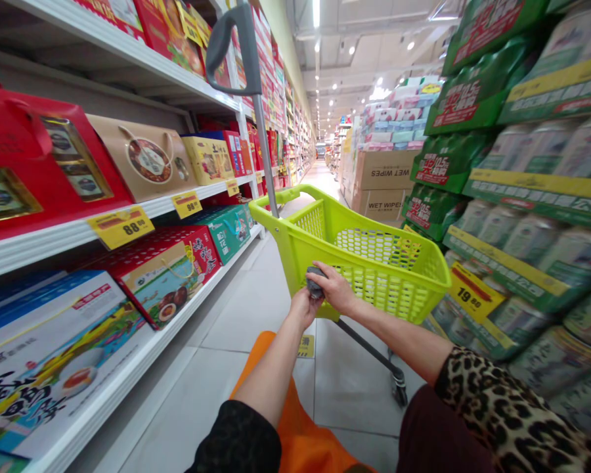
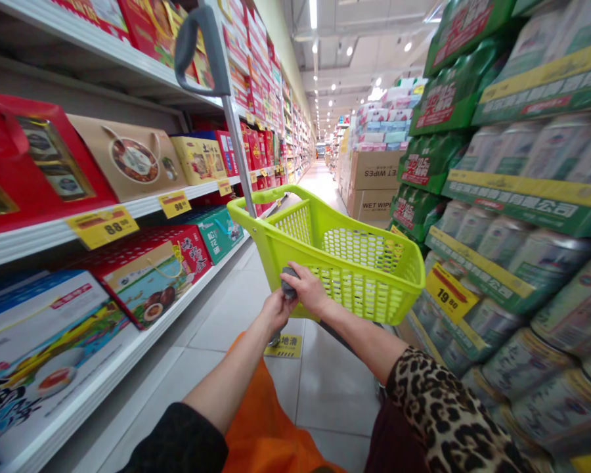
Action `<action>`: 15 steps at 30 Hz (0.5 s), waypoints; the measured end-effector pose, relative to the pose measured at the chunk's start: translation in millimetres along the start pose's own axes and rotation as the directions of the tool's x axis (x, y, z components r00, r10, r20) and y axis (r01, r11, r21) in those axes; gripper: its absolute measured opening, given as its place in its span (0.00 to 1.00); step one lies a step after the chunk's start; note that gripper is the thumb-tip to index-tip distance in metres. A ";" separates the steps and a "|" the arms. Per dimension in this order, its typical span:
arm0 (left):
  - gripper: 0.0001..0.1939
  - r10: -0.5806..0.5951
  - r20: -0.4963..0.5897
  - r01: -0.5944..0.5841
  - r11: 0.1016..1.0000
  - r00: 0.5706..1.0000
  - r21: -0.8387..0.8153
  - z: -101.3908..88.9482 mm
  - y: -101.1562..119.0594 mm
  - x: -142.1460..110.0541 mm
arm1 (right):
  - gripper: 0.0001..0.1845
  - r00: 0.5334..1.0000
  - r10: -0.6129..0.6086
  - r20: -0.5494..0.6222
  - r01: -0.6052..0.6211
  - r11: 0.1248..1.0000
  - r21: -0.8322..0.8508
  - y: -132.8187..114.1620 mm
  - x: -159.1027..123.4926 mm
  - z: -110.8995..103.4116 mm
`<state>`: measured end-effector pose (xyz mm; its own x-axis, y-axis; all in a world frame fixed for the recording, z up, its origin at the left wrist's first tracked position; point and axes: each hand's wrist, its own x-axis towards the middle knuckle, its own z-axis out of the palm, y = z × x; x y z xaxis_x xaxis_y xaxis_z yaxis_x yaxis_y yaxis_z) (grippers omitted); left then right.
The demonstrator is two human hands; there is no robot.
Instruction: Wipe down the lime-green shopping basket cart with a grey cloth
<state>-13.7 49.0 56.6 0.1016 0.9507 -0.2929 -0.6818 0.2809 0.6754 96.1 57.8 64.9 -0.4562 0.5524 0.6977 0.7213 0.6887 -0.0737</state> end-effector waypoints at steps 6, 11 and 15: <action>0.12 0.031 -0.048 -0.024 0.990 0.998 0.137 -2.3 -6.9 -7.2 | 0.33 0.932 -0.134 0.337 0.210 0.958 -0.198 -0.6 -14.8 -14.5; 0.14 0.173 -0.068 -0.139 0.927 0.983 0.349 -2.1 -10.8 -6.6 | 0.24 0.894 -0.204 0.398 0.325 0.908 -0.265 9.4 -9.5 -13.3; 0.17 0.361 -0.045 -0.279 0.787 0.931 0.551 1.4 1.4 3.7 | 0.19 0.869 -0.348 0.353 0.447 0.857 -0.255 22.6 23.9 -18.7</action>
<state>-13.3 53.1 57.4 -0.1847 0.9810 -0.0593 -0.1660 0.0284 0.9857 111.2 77.8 93.3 -0.8309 0.4061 0.3803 0.5476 0.7175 0.4304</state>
